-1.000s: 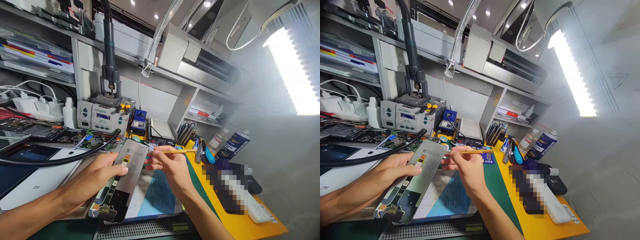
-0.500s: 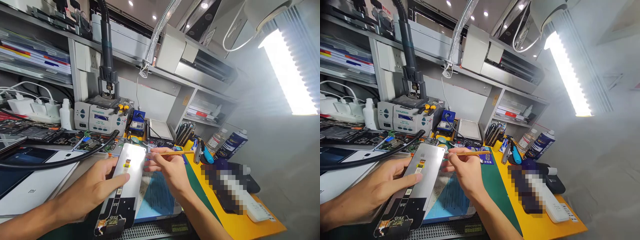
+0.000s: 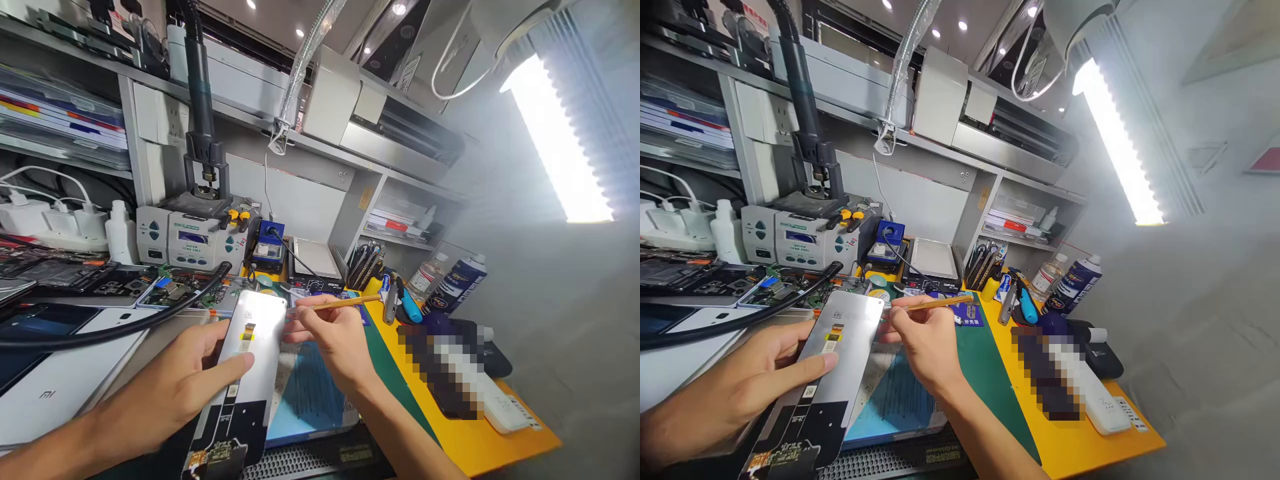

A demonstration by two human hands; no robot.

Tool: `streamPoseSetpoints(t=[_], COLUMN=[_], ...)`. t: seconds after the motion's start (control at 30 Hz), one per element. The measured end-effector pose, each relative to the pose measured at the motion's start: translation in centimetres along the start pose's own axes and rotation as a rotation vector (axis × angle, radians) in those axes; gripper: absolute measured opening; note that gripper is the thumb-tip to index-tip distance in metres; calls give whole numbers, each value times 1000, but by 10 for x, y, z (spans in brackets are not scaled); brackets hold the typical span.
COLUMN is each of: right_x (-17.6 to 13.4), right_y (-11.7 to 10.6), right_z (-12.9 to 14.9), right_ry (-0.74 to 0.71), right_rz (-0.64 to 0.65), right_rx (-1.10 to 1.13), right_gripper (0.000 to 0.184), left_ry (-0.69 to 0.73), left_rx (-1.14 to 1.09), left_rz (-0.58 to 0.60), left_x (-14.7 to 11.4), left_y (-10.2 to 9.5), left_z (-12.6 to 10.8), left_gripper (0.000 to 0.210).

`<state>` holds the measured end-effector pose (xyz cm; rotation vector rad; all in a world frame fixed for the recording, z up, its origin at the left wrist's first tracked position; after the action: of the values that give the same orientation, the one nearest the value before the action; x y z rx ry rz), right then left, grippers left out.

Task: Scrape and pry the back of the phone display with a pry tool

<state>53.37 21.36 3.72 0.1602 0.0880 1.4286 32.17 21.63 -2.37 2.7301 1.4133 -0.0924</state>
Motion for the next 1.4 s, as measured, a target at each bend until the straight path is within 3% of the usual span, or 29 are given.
streamPoseSetpoints(t=[0.13,0.3,0.37,0.63,0.8,1.1,1.3,1.4], right_x=[2,2,2,1,2,4,3,3], right_y=[1,2,3,4,4,5,5,5], right_z=[0,0,1,3,3,0,1,2], right_ry=[-21,-26,-26,-31,-44,-48,-49,-48], right_rz=[21,46,53,79,85,119,121,113], right_rx=[1,5,13,66,83,77,74,67], right_gripper=[29,30,31,30,31,36,33,30], left_ry=[-42,-39,-66,-123,-116,-103,-124,-83], left_rx=[-64,-151,-187,-166,-186,-172,-103,-118], left_rz=[0,-162,-176,-168,-167,-180,-169,-189], left_x=[0,-7,-8,-10,-8,-8,-8,-8], left_y=[-1,1,2,0,-2,-6,-4,-6], left_z=[5,-6,-6,-8,-5,-1,-4,-5], left_gripper=[55,51,50,44,57,45,61,51])
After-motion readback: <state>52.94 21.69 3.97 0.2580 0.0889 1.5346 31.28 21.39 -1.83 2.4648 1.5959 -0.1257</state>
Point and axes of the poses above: each hand's wrist, its own x-axis towards the middle knuckle, its own y-axis out of the palm, z = x × y, the point moved 8 cm from there along x, towards the middle knuckle, and after that the axes turned 2 degrees about -x, right-handed, at the moved point
